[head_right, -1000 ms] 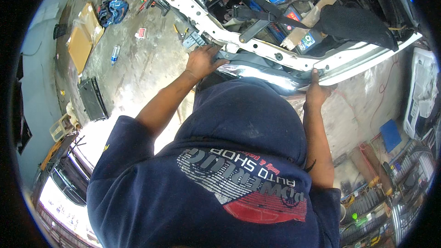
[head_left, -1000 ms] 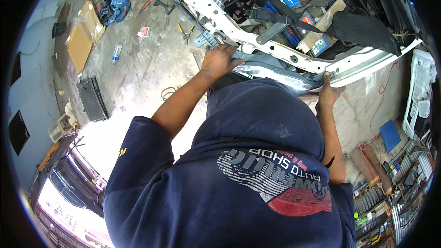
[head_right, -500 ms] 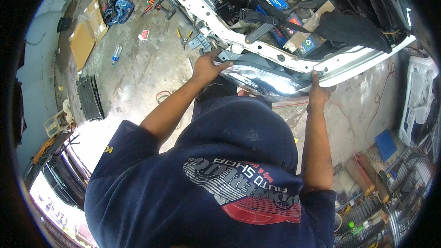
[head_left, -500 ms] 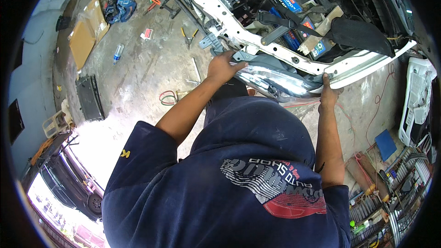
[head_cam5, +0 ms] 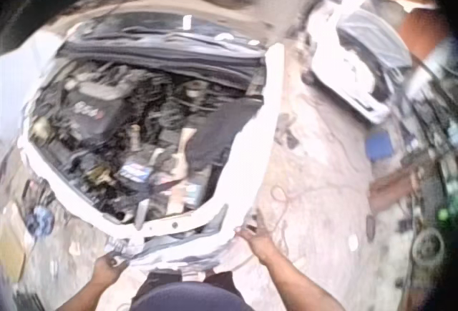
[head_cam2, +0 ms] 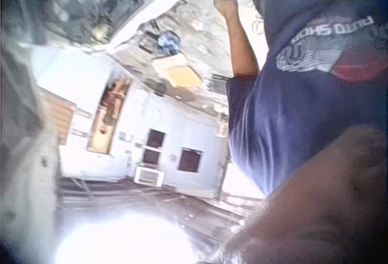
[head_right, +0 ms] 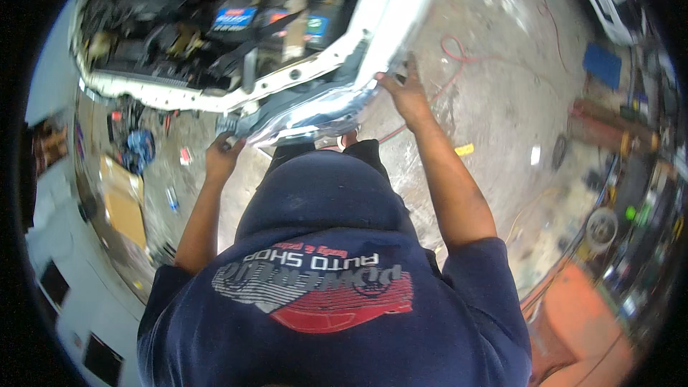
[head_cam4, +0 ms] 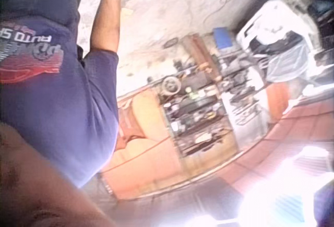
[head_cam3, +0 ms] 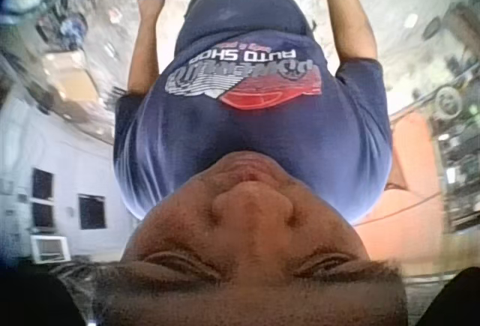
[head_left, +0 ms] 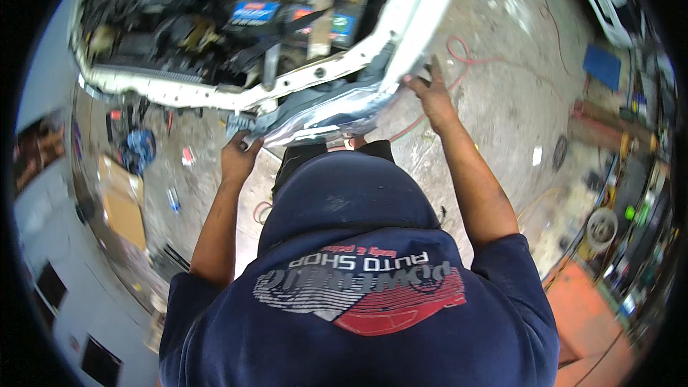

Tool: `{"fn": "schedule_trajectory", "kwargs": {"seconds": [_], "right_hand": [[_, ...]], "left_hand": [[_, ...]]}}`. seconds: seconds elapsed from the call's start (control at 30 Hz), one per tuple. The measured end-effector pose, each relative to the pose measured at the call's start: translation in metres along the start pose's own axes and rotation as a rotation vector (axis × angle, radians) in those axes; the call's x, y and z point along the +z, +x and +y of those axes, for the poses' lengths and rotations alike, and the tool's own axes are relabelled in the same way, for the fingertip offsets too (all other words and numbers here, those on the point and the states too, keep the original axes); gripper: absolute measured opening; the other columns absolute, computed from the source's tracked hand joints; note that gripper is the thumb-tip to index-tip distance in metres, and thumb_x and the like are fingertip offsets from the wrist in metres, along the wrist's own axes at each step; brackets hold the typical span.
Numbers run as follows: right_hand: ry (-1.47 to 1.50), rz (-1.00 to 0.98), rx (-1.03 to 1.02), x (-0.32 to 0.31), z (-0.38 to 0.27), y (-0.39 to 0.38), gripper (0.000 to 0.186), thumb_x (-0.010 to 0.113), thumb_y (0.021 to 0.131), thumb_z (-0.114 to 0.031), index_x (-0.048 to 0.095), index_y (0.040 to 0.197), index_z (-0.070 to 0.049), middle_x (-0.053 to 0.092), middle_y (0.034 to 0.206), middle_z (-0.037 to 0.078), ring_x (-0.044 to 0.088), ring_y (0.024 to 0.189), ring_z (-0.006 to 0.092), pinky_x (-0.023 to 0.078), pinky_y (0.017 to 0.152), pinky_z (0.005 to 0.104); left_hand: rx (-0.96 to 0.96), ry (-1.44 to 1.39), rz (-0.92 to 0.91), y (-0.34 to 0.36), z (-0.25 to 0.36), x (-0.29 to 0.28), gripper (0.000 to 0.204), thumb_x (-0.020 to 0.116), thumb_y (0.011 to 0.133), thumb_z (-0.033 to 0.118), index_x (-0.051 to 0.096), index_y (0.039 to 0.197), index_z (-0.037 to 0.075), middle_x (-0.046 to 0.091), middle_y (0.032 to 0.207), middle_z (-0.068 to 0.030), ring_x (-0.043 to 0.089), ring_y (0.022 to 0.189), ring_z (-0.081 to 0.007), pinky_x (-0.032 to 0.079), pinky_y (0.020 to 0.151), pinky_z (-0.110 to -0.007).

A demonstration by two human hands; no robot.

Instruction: The person manipulates a headlight assembly on a car, then picks up a car horn from a bag and uses a power drill on it.

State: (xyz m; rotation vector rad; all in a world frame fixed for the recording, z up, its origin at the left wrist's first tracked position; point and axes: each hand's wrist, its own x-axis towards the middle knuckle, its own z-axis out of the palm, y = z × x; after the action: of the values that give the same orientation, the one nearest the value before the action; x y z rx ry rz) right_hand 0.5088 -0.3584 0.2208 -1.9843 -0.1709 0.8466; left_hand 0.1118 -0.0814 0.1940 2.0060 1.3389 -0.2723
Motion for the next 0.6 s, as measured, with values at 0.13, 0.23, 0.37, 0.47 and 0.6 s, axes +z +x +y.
{"fn": "schedule_trajectory", "kwargs": {"seconds": [0.13, 0.23, 0.37, 0.47, 0.6], "right_hand": [[0.061, 0.032, 0.111, -0.025, 0.051, -0.022, 0.098, 0.079, 0.093, -0.032, 0.023, 0.166, 0.001, 0.045, 0.16, 0.028, 0.058, 0.136, 0.0355, 0.049, 0.11, 0.0397], [0.073, 0.119, 0.223, -0.033, 0.108, -0.041, 0.08, 0.075, 0.095, -0.031, 0.04, 0.159, 0.003, 0.056, 0.151, 0.028, 0.061, 0.133, 0.0344, 0.048, 0.11, 0.0386], [0.182, 0.141, 0.456, -0.033, 0.188, -0.064, 0.072, 0.073, 0.097, -0.032, 0.048, 0.154, 0.004, 0.057, 0.15, 0.028, 0.058, 0.137, 0.0348, 0.044, 0.115, 0.0387], [0.235, 0.14, 0.583, -0.02, 0.237, -0.076, 0.068, 0.071, 0.098, -0.033, 0.052, 0.151, 0.005, 0.062, 0.144, 0.027, 0.061, 0.133, 0.0341, 0.046, 0.112, 0.0395], [0.364, 0.188, 0.617, 0.005, 0.282, -0.08, 0.051, 0.072, 0.094, -0.032, 0.069, 0.133, 0.0, 0.069, 0.134, 0.025, 0.067, 0.124, 0.037, 0.052, 0.103, 0.0417]], "left_hand": [[0.255, 0.194, -0.014, 0.005, 0.054, -0.021, 0.053, 0.083, 0.086, 0.042, 0.073, 0.124, 0.007, 0.074, 0.093, -0.0219, 0.073, 0.085, -0.0363, 0.057, 0.078, -0.043], [0.424, 0.282, -0.102, 0.005, 0.115, -0.029, 0.048, 0.086, 0.084, 0.032, 0.072, 0.125, 0.008, 0.073, 0.089, -0.0196, 0.07, 0.079, -0.0344, 0.056, 0.074, -0.044], [0.733, 0.349, -0.134, 0.008, 0.209, -0.013, 0.051, 0.086, 0.084, 0.028, 0.07, 0.128, 0.007, 0.075, 0.099, -0.0189, 0.072, 0.084, -0.0329, 0.057, 0.077, -0.044], [0.819, 0.39, -0.189, 0.019, 0.265, 0.007, 0.052, 0.085, 0.086, 0.028, 0.069, 0.131, 0.007, 0.076, 0.109, -0.0198, 0.075, 0.095, -0.0338, 0.059, 0.085, -0.042], [0.843, 0.481, -0.2, 0.023, 0.334, 0.032, 0.06, 0.087, 0.086, 0.027, 0.064, 0.137, 0.007, 0.073, 0.091, -0.0188, 0.073, 0.082, -0.0257, 0.057, 0.076, -0.039]]}}
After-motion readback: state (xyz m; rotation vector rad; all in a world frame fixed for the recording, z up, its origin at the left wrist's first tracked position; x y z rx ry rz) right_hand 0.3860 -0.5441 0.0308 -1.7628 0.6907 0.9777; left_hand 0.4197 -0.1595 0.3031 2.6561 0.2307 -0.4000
